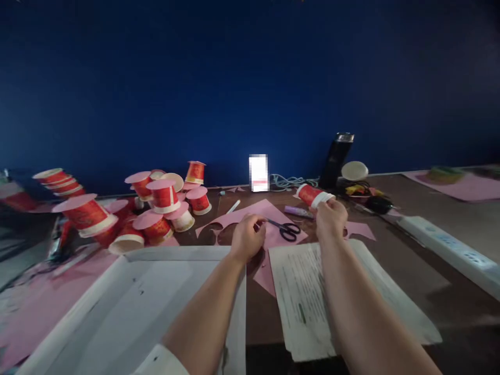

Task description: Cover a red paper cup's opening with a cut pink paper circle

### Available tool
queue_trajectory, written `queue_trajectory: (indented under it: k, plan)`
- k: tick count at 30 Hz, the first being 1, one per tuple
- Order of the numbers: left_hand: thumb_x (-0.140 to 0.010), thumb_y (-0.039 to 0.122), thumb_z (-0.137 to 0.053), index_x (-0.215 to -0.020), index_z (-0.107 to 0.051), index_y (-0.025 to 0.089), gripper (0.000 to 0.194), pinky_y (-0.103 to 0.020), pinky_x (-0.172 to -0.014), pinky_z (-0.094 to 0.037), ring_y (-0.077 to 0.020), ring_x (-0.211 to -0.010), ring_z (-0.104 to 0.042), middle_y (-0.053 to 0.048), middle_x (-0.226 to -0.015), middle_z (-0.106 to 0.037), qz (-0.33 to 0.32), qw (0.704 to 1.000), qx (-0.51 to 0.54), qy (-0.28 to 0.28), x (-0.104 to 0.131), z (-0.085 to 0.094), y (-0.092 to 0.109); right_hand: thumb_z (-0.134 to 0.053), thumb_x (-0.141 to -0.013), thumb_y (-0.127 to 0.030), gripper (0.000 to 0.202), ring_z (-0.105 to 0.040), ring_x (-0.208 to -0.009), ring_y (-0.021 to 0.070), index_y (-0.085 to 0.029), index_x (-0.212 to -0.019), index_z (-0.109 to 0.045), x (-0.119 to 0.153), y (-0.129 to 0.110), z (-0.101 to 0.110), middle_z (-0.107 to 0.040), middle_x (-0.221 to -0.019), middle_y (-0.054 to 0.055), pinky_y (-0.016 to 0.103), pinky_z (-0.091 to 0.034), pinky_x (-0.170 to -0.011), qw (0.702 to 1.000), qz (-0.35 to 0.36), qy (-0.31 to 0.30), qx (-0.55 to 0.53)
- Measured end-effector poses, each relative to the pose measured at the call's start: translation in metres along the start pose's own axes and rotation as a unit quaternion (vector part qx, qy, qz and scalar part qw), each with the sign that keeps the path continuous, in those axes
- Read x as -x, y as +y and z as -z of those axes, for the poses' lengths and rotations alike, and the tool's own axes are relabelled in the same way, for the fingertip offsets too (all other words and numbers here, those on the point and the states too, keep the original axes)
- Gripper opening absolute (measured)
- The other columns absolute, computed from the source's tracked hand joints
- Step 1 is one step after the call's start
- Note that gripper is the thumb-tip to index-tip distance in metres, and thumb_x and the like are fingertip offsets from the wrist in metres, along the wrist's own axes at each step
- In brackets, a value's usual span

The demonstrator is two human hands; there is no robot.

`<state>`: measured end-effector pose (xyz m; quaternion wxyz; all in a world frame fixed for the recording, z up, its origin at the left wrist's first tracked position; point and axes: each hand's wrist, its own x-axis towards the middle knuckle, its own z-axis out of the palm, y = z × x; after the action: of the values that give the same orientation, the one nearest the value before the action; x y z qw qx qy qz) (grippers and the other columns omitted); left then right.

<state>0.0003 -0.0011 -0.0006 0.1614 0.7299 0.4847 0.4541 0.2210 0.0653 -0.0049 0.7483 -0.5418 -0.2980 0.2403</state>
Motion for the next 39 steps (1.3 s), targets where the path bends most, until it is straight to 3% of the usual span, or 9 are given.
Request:
queue_trajectory:
  k: [5, 11, 19, 25, 34, 39]
  plan:
    - [-0.079, 0.017, -0.053, -0.087, -0.065, 0.019, 0.014, -0.026, -0.07, -0.045, -0.0126, -0.073, -0.056, -0.001, -0.085, -0.061, -0.009, 1.0, 0.003, -0.01, 0.001, 0.002, 0.005, -0.052, -0.05, -0.008, 0.033, -0.062, -0.058, 0.0137, -0.014, -0.079, -0.066, 0.008, -0.009, -0.002, -0.065, -0.069, 0.001, 0.023, -0.052, -0.053, 0.999, -0.01, -0.006, -0.039]
    - [-0.078, 0.016, -0.053, -0.087, -0.065, 0.019, 0.014, -0.026, -0.07, -0.044, -0.0125, -0.073, -0.056, -0.001, -0.085, -0.061, -0.006, 1.0, 0.001, -0.023, 0.002, 0.002, 0.007, -0.057, -0.05, -0.006, 0.037, -0.063, -0.063, 0.0145, -0.013, -0.085, -0.067, 0.014, -0.014, -0.005, -0.067, -0.073, 0.001, 0.025, -0.054, -0.061, 0.999, 0.005, -0.027, -0.033]
    - [-0.078, 0.015, -0.054, -0.086, -0.065, 0.019, 0.014, -0.025, -0.071, -0.045, -0.0121, -0.073, -0.056, -0.001, -0.085, -0.062, -0.011, 0.999, 0.001, -0.03, 0.002, 0.0, 0.005, -0.054, -0.059, -0.01, 0.021, -0.065, -0.073, 0.0141, -0.015, -0.077, -0.064, 0.018, -0.017, -0.01, -0.065, -0.075, 0.0, 0.028, -0.058, -0.071, 0.993, -0.023, -0.044, -0.111]
    - [-0.078, 0.014, -0.054, -0.087, -0.065, 0.02, 0.015, -0.024, -0.071, -0.045, -0.0113, -0.072, -0.056, 0.0, -0.085, -0.062, -0.018, 0.999, 0.004, -0.029, 0.002, -0.001, 0.004, -0.048, -0.063, -0.011, 0.019, -0.065, -0.073, 0.0142, -0.014, -0.073, -0.064, 0.021, -0.022, -0.012, -0.065, -0.075, 0.002, 0.03, -0.06, -0.068, 0.988, -0.036, -0.052, -0.139]
    - [-0.079, 0.016, -0.053, -0.086, -0.065, 0.02, 0.015, -0.025, -0.071, -0.045, -0.0116, -0.074, -0.056, -0.001, -0.085, -0.062, -0.013, 0.999, 0.001, -0.039, 0.002, -0.001, 0.006, -0.053, -0.054, -0.009, 0.025, -0.062, -0.056, 0.0131, -0.014, -0.074, -0.066, 0.028, -0.029, -0.013, -0.063, -0.063, -0.002, 0.027, -0.058, -0.056, 0.985, -0.05, -0.104, -0.131]
    - [-0.079, 0.015, -0.053, -0.086, -0.065, 0.019, 0.015, -0.024, -0.071, -0.045, -0.0111, -0.073, -0.056, -0.001, -0.087, -0.062, -0.012, 0.999, 0.001, -0.046, 0.002, -0.002, 0.005, -0.057, -0.05, -0.007, 0.028, -0.061, -0.055, 0.0124, -0.014, -0.076, -0.065, 0.024, -0.027, -0.011, -0.062, -0.059, -0.003, 0.025, -0.056, -0.059, 0.986, -0.039, -0.076, -0.143]
